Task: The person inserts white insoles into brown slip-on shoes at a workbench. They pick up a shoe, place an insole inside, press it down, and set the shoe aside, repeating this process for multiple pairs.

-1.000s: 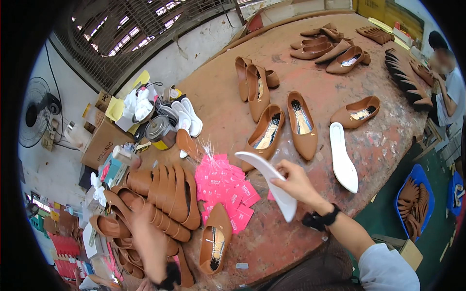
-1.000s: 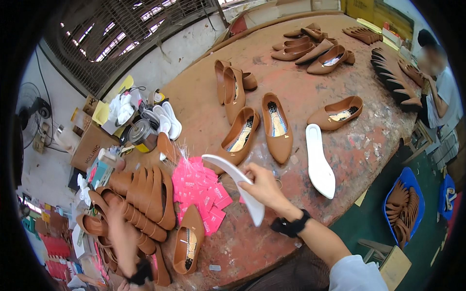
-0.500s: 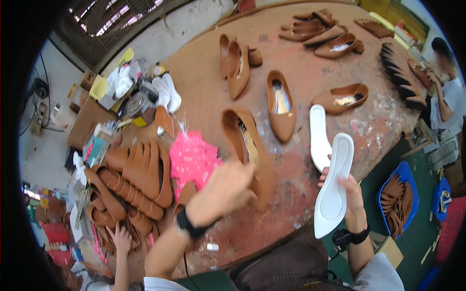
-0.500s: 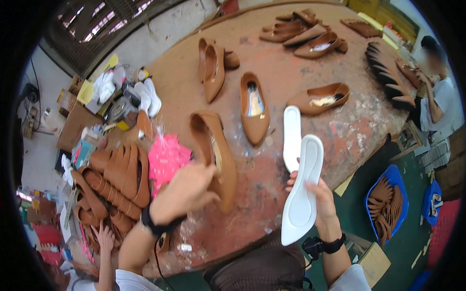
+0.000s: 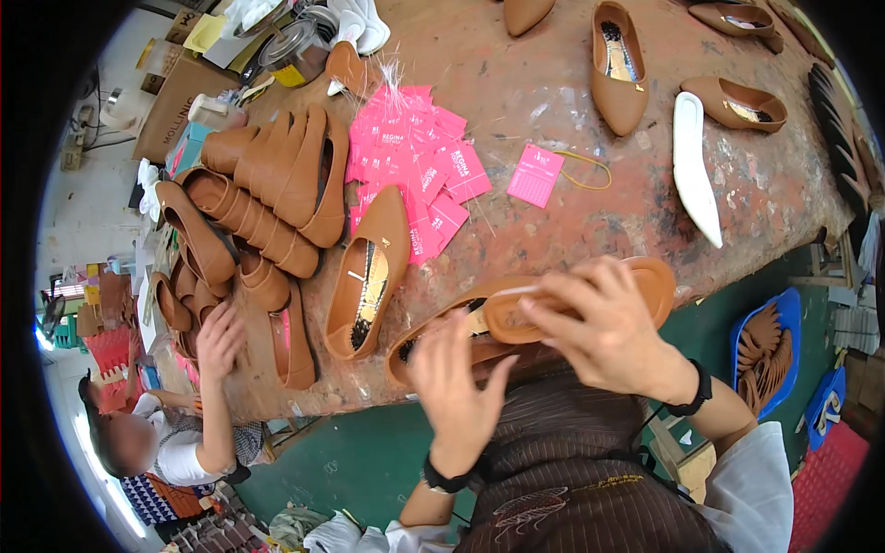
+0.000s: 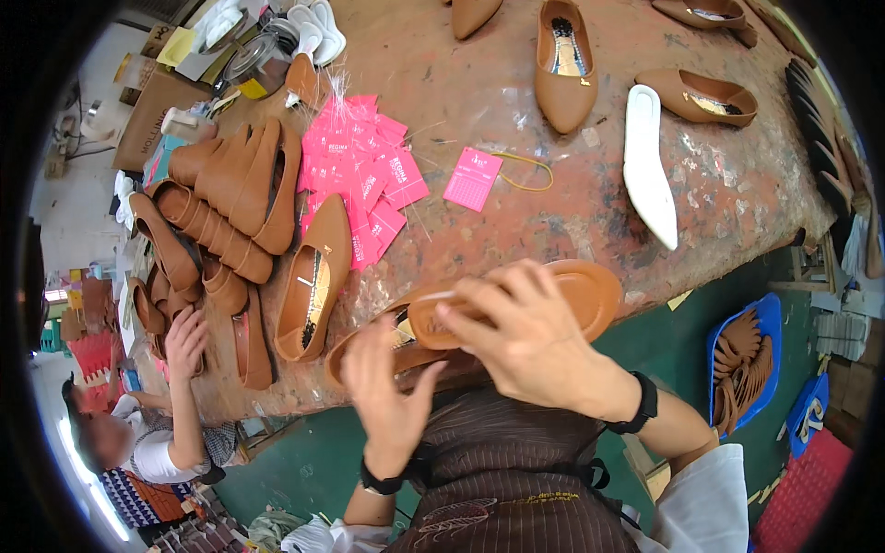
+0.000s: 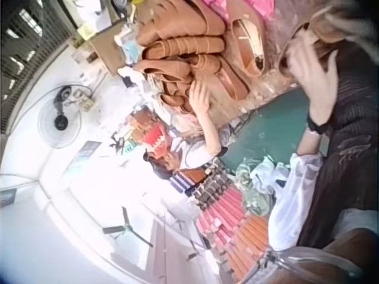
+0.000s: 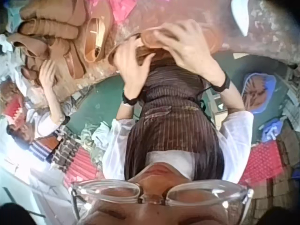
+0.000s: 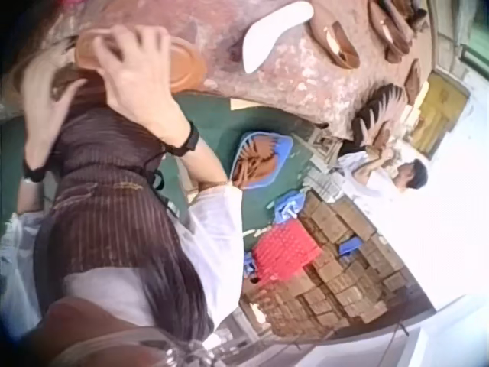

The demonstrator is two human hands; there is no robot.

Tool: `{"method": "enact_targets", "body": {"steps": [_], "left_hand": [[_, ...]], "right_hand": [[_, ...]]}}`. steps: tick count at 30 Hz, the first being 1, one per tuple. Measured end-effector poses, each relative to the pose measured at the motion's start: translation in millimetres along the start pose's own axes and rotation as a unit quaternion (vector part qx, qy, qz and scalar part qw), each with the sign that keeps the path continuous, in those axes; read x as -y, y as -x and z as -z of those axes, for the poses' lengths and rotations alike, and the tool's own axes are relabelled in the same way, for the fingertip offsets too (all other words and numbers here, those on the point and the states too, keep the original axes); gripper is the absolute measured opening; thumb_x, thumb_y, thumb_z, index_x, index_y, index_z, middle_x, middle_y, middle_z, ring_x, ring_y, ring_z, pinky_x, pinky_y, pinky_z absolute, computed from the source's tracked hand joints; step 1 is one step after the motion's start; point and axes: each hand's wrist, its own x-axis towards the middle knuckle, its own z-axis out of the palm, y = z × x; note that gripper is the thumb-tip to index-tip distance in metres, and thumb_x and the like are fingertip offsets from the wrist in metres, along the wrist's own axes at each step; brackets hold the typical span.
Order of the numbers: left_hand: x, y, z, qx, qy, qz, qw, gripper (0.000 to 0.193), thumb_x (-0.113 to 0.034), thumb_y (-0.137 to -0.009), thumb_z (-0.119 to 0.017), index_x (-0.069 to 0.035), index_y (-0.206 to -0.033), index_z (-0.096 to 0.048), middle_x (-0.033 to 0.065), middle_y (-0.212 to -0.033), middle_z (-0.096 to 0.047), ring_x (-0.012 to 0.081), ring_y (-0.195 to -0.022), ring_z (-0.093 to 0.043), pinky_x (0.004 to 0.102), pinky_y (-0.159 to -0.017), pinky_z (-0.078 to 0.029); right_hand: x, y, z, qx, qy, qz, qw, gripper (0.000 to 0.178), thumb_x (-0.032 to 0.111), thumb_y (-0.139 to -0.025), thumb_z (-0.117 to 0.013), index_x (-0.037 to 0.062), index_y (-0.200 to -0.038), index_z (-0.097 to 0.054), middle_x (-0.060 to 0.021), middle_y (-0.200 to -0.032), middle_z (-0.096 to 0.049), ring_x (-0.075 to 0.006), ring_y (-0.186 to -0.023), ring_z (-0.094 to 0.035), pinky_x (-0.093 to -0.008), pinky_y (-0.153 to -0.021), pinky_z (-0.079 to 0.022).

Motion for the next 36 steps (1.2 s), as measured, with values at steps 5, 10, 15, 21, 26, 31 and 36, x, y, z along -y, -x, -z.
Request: {"method": "enact_targets", "body": {"steps": [5,10,15,21,26,31,36], "left_hand": [[92.3,36.3,13.1,-0.077,0.026,-0.028,0.996,0.126,-0.047,-0.069,-0.087,-0.006,-0.157,-0.007,0.0266,-0.156,-0.026,0.0446,-0.141,-0.032,0.0559,-0.115,-0.028],[115.7,36.8,-24.6,-0.097,0.252,-0.052,0.961,0.137,-0.047,-0.066,-0.090,-0.012,-0.157,0.006,0.0287,-0.155,-0.023,0.0405,-0.140,-0.035,0.0520,-0.112,-0.036],[119.4,37.2,-34.7,-0.125,0.291,-0.054,0.947,0.138,-0.056,-0.066,-0.086,-0.013,-0.157,0.008,0.0273,-0.150,-0.031,0.0396,-0.135,-0.042,0.0499,-0.110,-0.039],[123.4,38.3,-31.9,-0.100,0.359,-0.059,0.926,0.130,-0.048,-0.068,-0.089,-0.018,-0.158,-0.001,0.0267,-0.150,-0.031,0.0403,-0.132,-0.045,0.0492,-0.109,-0.041],[128.3,28.1,-22.9,-0.066,0.363,-0.032,0.929,0.096,-0.056,-0.076,-0.080,-0.012,-0.150,-0.036,0.0280,-0.145,-0.042,0.0415,-0.128,-0.049,0.0493,-0.105,-0.043],[127.3,19.8,-13.0,-0.054,0.347,-0.035,0.936,0.049,-0.032,-0.088,-0.068,-0.005,-0.127,-0.055,0.0275,-0.137,-0.050,0.0402,-0.122,-0.054,0.0469,-0.102,-0.044],[125.3,29.9,-17.0,-0.059,0.391,0.058,0.916,0.023,-0.014,-0.086,-0.058,-0.002,-0.106,-0.053,0.0249,-0.129,-0.056,0.0369,-0.110,-0.059,0.0440,-0.095,-0.046]], "right_hand": [[20.1,-18.4,-87.3,-0.004,-0.083,0.059,0.995,0.031,0.013,-0.066,-0.069,0.0047,-0.095,-0.075,-0.0084,-0.107,-0.064,-0.0243,-0.106,-0.056,-0.0408,-0.098,-0.041],[40.2,-42.2,-132.2,0.025,-0.143,0.040,0.989,0.030,0.015,-0.063,-0.072,0.0044,-0.091,-0.075,-0.0068,-0.101,-0.065,-0.0240,-0.106,-0.058,-0.0357,-0.097,-0.043],[47.7,-48.4,-140.2,0.065,-0.189,0.006,0.980,0.035,0.009,-0.066,-0.070,0.0034,-0.100,-0.074,-0.0093,-0.109,-0.065,-0.0271,-0.107,-0.059,-0.0396,-0.097,-0.046],[48.8,-50.3,-138.7,0.088,-0.151,0.022,0.984,0.038,0.012,-0.070,-0.067,-0.0017,-0.105,-0.071,-0.0125,-0.108,-0.060,-0.0274,-0.109,-0.056,-0.0393,-0.100,-0.044],[45.8,-47.8,-140.1,0.138,-0.102,0.124,0.977,0.042,0.014,-0.081,-0.058,-0.0015,-0.120,-0.066,-0.0161,-0.130,-0.057,-0.0285,-0.128,-0.049,-0.0401,-0.113,-0.037],[44.1,-51.9,-149.1,0.231,-0.195,0.120,0.946,0.040,0.017,-0.091,-0.052,0.0038,-0.126,-0.065,-0.0146,-0.140,-0.056,-0.0235,-0.135,-0.048,-0.0407,-0.121,-0.026],[56.8,-39.8,-134.9,0.195,-0.018,0.078,0.978,0.037,0.019,-0.087,-0.054,0.0056,-0.117,-0.070,-0.0139,-0.136,-0.060,-0.0227,-0.135,-0.050,-0.0419,-0.122,-0.023]]}}
